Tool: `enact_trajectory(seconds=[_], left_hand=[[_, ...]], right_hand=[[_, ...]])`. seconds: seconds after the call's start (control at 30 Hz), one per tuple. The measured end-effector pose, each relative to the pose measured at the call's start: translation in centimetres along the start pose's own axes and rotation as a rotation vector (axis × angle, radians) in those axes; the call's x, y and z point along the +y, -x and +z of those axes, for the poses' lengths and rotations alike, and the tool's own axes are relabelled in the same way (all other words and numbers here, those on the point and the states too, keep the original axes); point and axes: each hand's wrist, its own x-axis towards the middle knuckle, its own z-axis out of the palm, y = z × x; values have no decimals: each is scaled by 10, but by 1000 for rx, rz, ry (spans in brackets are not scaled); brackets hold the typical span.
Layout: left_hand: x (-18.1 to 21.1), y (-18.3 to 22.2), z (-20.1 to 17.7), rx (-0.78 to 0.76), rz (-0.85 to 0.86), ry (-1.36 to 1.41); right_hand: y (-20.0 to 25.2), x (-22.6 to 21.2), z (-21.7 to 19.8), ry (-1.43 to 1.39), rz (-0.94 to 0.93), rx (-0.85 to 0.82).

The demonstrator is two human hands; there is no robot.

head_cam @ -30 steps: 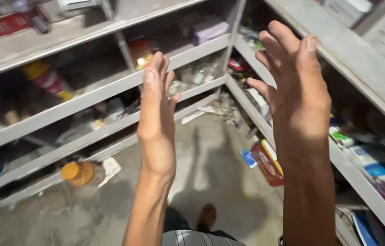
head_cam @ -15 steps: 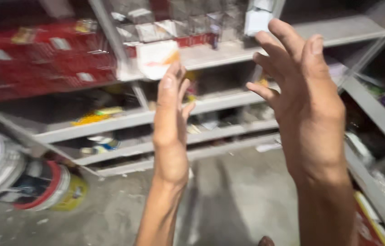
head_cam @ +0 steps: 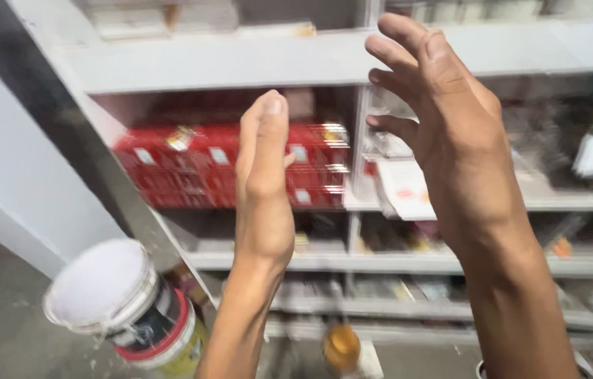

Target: The person repeatedly takes medicine boxes from one shelving unit by hand and places them onto shelves of another storage unit.

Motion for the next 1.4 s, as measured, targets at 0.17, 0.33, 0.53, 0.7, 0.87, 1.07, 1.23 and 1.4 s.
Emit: enact_trajectory(seconds=[0.17, 0.33, 0.53, 0.7, 0.87, 1.07, 1.23, 1.4], left_hand=[[-16, -103, -54, 69, 87, -135], [-29, -222, -95, 154, 174, -208], [-70, -337, -135, -102, 54, -741], [-149, -402, -136, -376, -294, -1143], [-190, -419, -129, -643, -374, -1149], [-196, -413, -120, -983, -208, -939], [-195, -411, -125, -964, -167, -862], [-172, -395, -131, -637, 202, -312]], right_hand=[[-99, 62, 32, 38, -71, 16], [-193, 115, 47, 261, 143, 3], [-289, 213, 31, 828, 330, -61], [-302, 276, 6, 1162, 683, -114], [-300, 299, 7, 1189, 984, -243], [-285, 287, 3, 994, 896, -173], [-286, 265, 1, 780, 739, -69], [-259, 234, 28, 478, 249, 159]])
